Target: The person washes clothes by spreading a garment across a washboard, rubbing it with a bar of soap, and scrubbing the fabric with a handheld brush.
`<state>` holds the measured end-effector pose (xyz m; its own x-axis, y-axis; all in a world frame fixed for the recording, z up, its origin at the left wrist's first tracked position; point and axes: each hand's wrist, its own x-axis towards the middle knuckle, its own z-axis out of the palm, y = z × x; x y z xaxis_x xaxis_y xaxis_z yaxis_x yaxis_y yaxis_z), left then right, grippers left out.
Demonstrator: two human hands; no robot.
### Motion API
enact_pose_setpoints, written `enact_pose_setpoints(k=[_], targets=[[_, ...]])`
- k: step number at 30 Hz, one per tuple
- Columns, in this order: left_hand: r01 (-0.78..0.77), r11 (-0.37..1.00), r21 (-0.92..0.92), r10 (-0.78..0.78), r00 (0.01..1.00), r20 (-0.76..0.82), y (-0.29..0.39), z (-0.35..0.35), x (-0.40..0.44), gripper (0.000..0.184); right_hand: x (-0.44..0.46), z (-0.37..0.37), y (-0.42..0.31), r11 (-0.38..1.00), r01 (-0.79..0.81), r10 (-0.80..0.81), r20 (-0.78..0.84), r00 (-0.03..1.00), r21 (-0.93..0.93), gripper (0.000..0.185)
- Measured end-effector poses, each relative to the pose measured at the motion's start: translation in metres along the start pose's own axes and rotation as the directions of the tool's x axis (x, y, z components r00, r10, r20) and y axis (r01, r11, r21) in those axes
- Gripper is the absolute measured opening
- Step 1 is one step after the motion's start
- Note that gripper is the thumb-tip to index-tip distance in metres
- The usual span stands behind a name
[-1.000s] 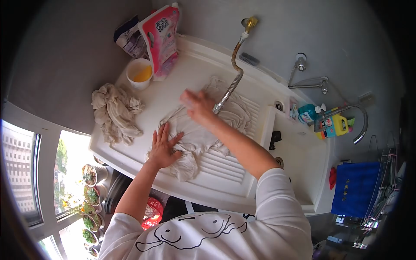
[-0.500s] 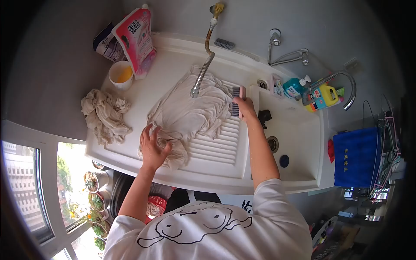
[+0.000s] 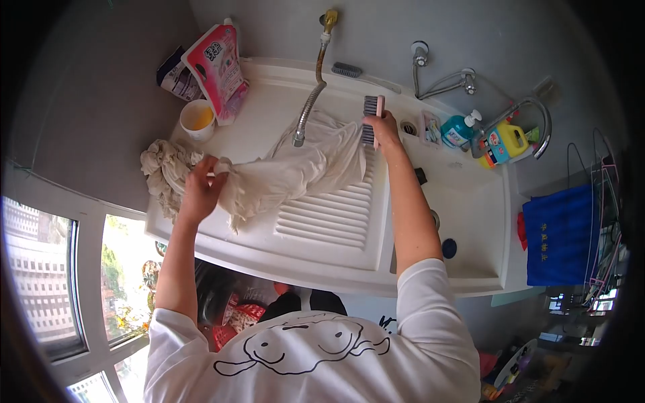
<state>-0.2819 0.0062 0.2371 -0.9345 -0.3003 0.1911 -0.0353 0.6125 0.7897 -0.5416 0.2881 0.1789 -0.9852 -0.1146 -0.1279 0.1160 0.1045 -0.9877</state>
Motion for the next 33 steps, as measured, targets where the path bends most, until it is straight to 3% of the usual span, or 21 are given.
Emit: enact_pose_setpoints(k=[2, 3, 5, 6, 8, 9, 12, 13, 14, 16, 17, 18, 21, 23, 24, 25, 26, 28, 30, 32, 33], targets=[[0.060, 0.998, 0.026, -0.059, 0.998, -0.023, -0.061, -0.003, 0.031, 0.021, 0.028, 0.009, 0.006, 0.996, 0.045, -0.046, 0.019, 0.999, 0.083, 0.032], [0.077, 0.930, 0.360, -0.035, 0.992, -0.123, -0.080, -0.003, 0.033, 0.028, 0.026, 0.010, 0.006, 0.995, 0.048, -0.050, 0.027, 0.998, 0.083, 0.032], [0.048, 0.907, 0.418, 0.018, 0.988, -0.153, -0.067, 0.018, 0.021, 0.034, 0.015, 0.008, 0.011, 0.995, -0.039, 0.046, 0.071, 0.996, -0.095, 0.031], [0.026, 0.881, 0.472, 0.064, 0.983, -0.172, -0.057, 0.034, 0.010, 0.039, 0.005, 0.011, 0.021, 0.965, -0.010, 0.008, -0.011, 1.000, -0.262, 0.034], [-0.151, 0.864, 0.480, 0.154, 0.988, 0.034, -0.046, 0.063, -0.015, 0.049, -0.015, 0.023, 0.051, 0.906, 0.006, 0.011, 0.037, 0.999, -0.424, 0.047], [-0.142, 0.834, 0.533, 0.133, 0.990, 0.054, -0.049, 0.078, -0.026, 0.053, -0.029, 0.032, 0.058, 0.860, 0.099, -0.021, 0.159, 0.987, -0.501, 0.049], [-0.134, 0.823, 0.552, 0.107, 0.991, 0.080, -0.065, 0.093, -0.025, 0.048, -0.049, 0.066, 0.051, 0.446, 0.310, -0.164, 0.264, 0.951, -0.840, 0.051], [-0.093, 0.823, 0.560, 0.013, 0.989, 0.145, -0.063, 0.088, -0.022, 0.043, -0.044, 0.064, 0.047, 0.442, 0.317, -0.165, 0.271, 0.948, -0.839, 0.051], [-0.057, 0.820, 0.570, -0.080, 0.974, 0.213, -0.059, 0.084, -0.020, 0.037, -0.034, 0.056, 0.042, 0.490, 0.201, -0.124, 0.161, 0.979, -0.848, 0.048], [-0.090, 0.857, 0.508, -0.051, 0.965, 0.256, -0.051, 0.081, -0.036, 0.029, -0.012, 0.025, 0.040, 0.515, 0.010, -0.089, -0.041, 0.995, -0.857, 0.045], [-0.139, 0.810, 0.570, -0.043, 0.955, 0.294, -0.051, 0.084, -0.047, 0.031, -0.001, 0.009, 0.042, 0.516, -0.109, 0.044, -0.101, 0.994, -0.850, 0.047], [-0.114, 0.803, 0.585, -0.070, 0.957, 0.282, -0.038, 0.083, -0.050, 0.033, -0.008, 0.008, 0.036, 0.356, -0.108, -0.014, -0.121, 0.993, -0.928, 0.050], [-0.041, 0.845, 0.533, -0.124, 0.955, 0.270, -0.020, 0.089, -0.037, 0.050, -0.057, 0.056, 0.021, 0.403, 0.243, -0.261, 0.144, 0.955, -0.882, 0.052], [-0.036, 0.761, 0.647, -0.005, 0.998, 0.063, -0.046, 0.118, -0.034, 0.072, -0.110, 0.111, 0.030, 0.629, 0.539, -0.318, 0.447, 0.836, -0.560, 0.059], [0.066, 0.726, 0.685, -0.249, 0.953, 0.171, -0.052, 0.118, -0.030, 0.085, -0.132, 0.134, 0.039, 0.731, 0.550, -0.277, 0.560, 0.781, -0.405, 0.064], [0.124, 0.745, 0.656, -0.292, 0.944, 0.153, -0.049, 0.116, -0.030, 0.087, -0.140, 0.141, 0.049, 0.641, 0.666, -0.330, 0.645, 0.689, -0.382, 0.063], [0.181, 0.758, 0.627, -0.334, 0.933, 0.134, -0.043, 0.111, -0.032, 0.088, -0.117, 0.132, 0.054, 0.611, 0.657, -0.309, 0.630, 0.712, -0.442, 0.062], [0.168, 0.726, 0.667, -0.361, 0.918, 0.161, -0.044, 0.111, -0.028, 0.090, -0.029, 0.098, 0.068, 0.456, 0.651, -0.456, 0.469, 0.757, -0.607, 0.056], [0.135, 0.719, 0.682, -0.318, 0.936, 0.149, -0.046, 0.111, -0.031, 0.090, 0.035, 0.058, 0.048, 0.500, 0.230, -0.287, 0.091, 0.954, -0.835, 0.054], [0.132, 0.717, 0.684, -0.327, 0.931, 0.163, -0.043, 0.107, -0.028, 0.089, 0.045, 0.046, 0.039, 0.400, 0.107, -0.205, 0.025, 0.978, -0.910, 0.054], [0.119, 0.704, 0.700, -0.315, 0.936, 0.156, -0.043, 0.107, -0.027, 0.090, 0.022, 0.058, 0.033, 0.404, 0.187, -0.248, 0.089, 0.965, -0.895, 0.054]])
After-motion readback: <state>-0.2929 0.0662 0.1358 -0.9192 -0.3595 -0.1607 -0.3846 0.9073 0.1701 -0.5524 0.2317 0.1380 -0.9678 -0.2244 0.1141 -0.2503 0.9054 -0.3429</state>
